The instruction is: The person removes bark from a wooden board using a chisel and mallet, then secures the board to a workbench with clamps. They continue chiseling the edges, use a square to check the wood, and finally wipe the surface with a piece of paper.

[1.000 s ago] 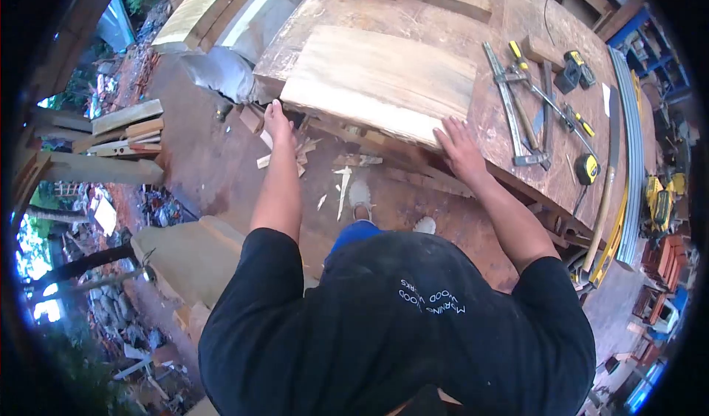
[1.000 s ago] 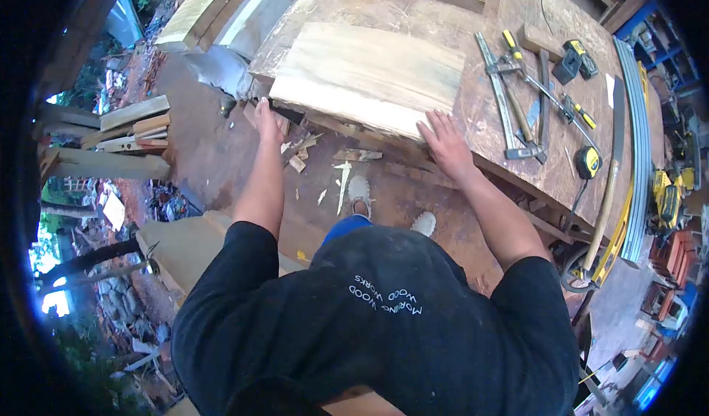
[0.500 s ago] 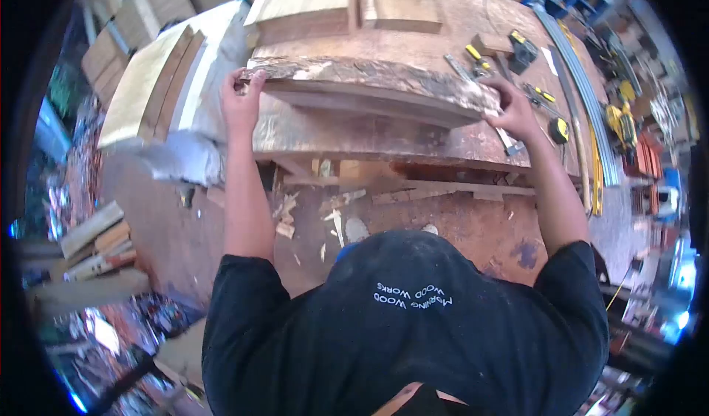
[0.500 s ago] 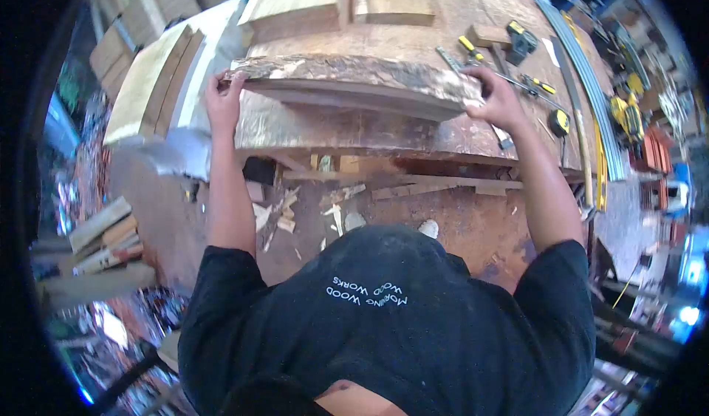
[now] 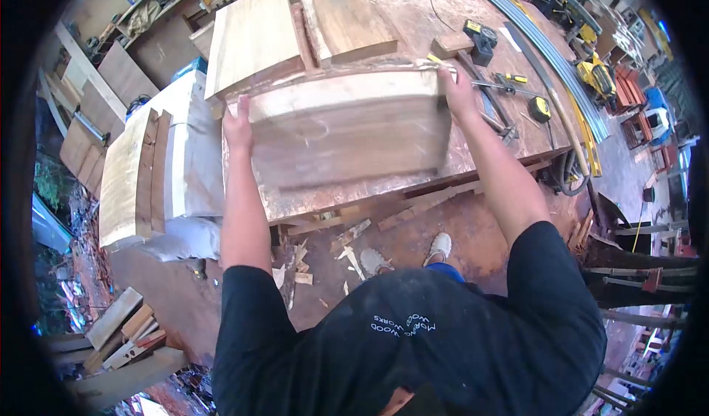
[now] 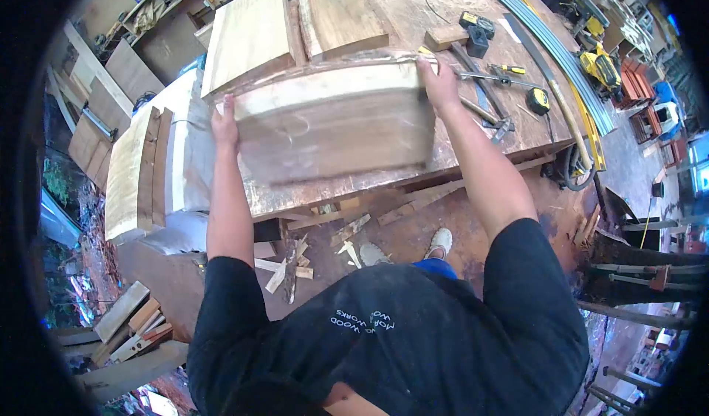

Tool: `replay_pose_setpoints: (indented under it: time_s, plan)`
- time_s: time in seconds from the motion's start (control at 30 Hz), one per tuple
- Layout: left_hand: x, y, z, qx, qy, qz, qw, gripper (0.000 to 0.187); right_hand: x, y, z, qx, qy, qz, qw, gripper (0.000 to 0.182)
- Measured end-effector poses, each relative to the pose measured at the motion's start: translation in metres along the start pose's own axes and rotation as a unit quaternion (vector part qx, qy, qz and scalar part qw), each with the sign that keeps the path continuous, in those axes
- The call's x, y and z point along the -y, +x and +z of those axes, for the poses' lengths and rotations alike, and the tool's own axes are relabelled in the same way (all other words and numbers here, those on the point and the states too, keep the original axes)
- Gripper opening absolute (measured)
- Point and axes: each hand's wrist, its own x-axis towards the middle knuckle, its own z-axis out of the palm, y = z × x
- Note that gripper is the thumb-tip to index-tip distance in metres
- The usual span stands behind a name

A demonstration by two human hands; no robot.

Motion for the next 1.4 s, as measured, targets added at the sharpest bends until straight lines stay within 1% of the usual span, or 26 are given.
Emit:
replay_pose_setpoints:
  time_s: [0.07,0.13,0.2,0.27,0.33,0.4,0.53,0.6,0.63,0.67,0.7,0.73,0.77,0.83,0.87,0.9,0.93,0.97,1.0,1.07,1.1,1.2,1.23,1.33,1.37,1.4]
  plan:
    - [-0.001,-0.009,-0.002,0.004,0.073,-0.084,0.994,0.056,0.007,-0.015,0.017,-0.015,0.014,0.041,0.999,0.050]
    - [0.001,-0.021,-0.007,-0.014,0.108,-0.055,0.993,0.059,-0.004,-0.024,0.028,-0.013,-0.006,0.170,0.985,0.046]
    - [0.018,-0.011,-0.015,-0.035,0.159,-0.110,0.980,0.068,-0.012,-0.020,0.039,-0.032,-0.039,0.179,0.983,0.045]
    - [0.025,-0.011,-0.019,-0.034,0.182,-0.106,0.977,0.073,-0.004,-0.019,0.046,0.013,-0.003,0.167,0.986,0.044]
    - [0.032,-0.012,-0.019,-0.032,0.202,-0.099,0.974,0.077,-0.036,-0.007,0.048,0.026,-0.029,0.192,0.981,0.044]
    - [0.044,-0.010,-0.017,-0.076,0.358,-0.069,0.928,0.080,-0.049,-0.002,0.050,-0.021,-0.076,0.170,0.982,0.042]
    - [0.034,-0.018,-0.005,-0.073,0.420,-0.064,0.902,0.079,-0.025,-0.030,0.045,-0.004,-0.052,0.211,0.976,0.040]
    - [0.018,-0.021,0.005,-0.047,0.444,-0.122,0.887,0.071,-0.029,-0.035,0.042,0.049,-0.123,0.191,0.973,0.052]
    - [0.026,-0.020,0.006,-0.042,0.443,-0.120,0.887,0.071,-0.045,-0.037,0.046,0.043,-0.086,0.185,0.978,0.051]
    - [0.041,-0.017,0.004,-0.059,0.478,-0.093,0.871,0.064,-0.060,-0.039,0.047,0.038,-0.087,0.189,0.977,0.051]
    - [0.052,-0.017,0.003,-0.077,0.511,-0.066,0.853,0.058,-0.064,-0.045,0.053,-0.007,-0.024,0.168,0.986,0.051]
    - [0.056,-0.019,0.003,-0.070,0.514,-0.067,0.852,0.058,-0.061,-0.054,0.060,-0.052,0.040,0.147,0.987,0.051]
    - [0.060,-0.021,0.002,-0.062,0.503,-0.048,0.861,0.054,-0.055,-0.060,0.058,-0.035,0.096,0.171,0.980,0.053]
    - [0.065,-0.034,0.004,-0.025,0.440,-0.021,0.897,0.047,-0.076,-0.068,0.059,-0.027,0.074,0.152,0.985,0.053]
    - [0.068,-0.042,0.010,-0.019,0.441,-0.022,0.897,0.047,-0.087,-0.071,0.058,-0.016,0.053,0.127,0.990,0.052]
    - [0.073,-0.049,0.019,0.015,0.479,0.067,0.875,0.050,-0.084,-0.073,0.056,-0.021,0.052,0.130,0.990,0.052]
    - [0.076,-0.057,0.031,0.049,0.509,0.157,0.845,0.053,-0.073,-0.075,0.053,0.023,-0.018,0.106,0.994,0.053]
    - [0.080,-0.069,0.047,0.149,0.573,0.084,0.802,0.064,-0.062,-0.079,0.045,0.064,-0.091,0.085,0.990,0.054]
    - [0.074,-0.084,0.070,0.158,0.565,0.090,0.805,0.064,-0.053,-0.080,0.034,0.053,-0.097,0.087,0.990,0.054]
    - [0.054,-0.113,0.105,0.249,0.598,0.090,0.757,0.073,-0.038,-0.081,0.012,0.148,-0.072,0.095,0.982,0.055]
    - [0.050,-0.120,0.118,0.257,0.592,0.097,0.757,0.073,-0.032,-0.082,-0.004,0.124,-0.149,0.040,0.980,0.048]
    - [0.038,-0.136,0.153,0.288,0.605,0.077,0.739,0.076,-0.057,-0.065,-0.065,0.095,-0.251,0.008,0.963,0.039]
    - [0.034,-0.138,0.158,0.289,0.608,0.064,0.737,0.075,-0.069,-0.059,-0.084,0.042,-0.286,-0.042,0.956,0.032]
    - [0.037,-0.138,0.167,0.282,0.616,0.043,0.735,0.075,-0.083,-0.032,-0.152,0.011,-0.338,-0.021,0.941,0.028]
    - [0.038,-0.138,0.167,0.274,0.614,0.047,0.739,0.073,-0.080,-0.023,-0.175,0.001,-0.397,-0.073,0.915,0.023]
    - [0.040,-0.137,0.169,0.264,0.614,0.048,0.742,0.072,-0.085,-0.012,-0.199,0.004,-0.396,-0.074,0.915,0.023]
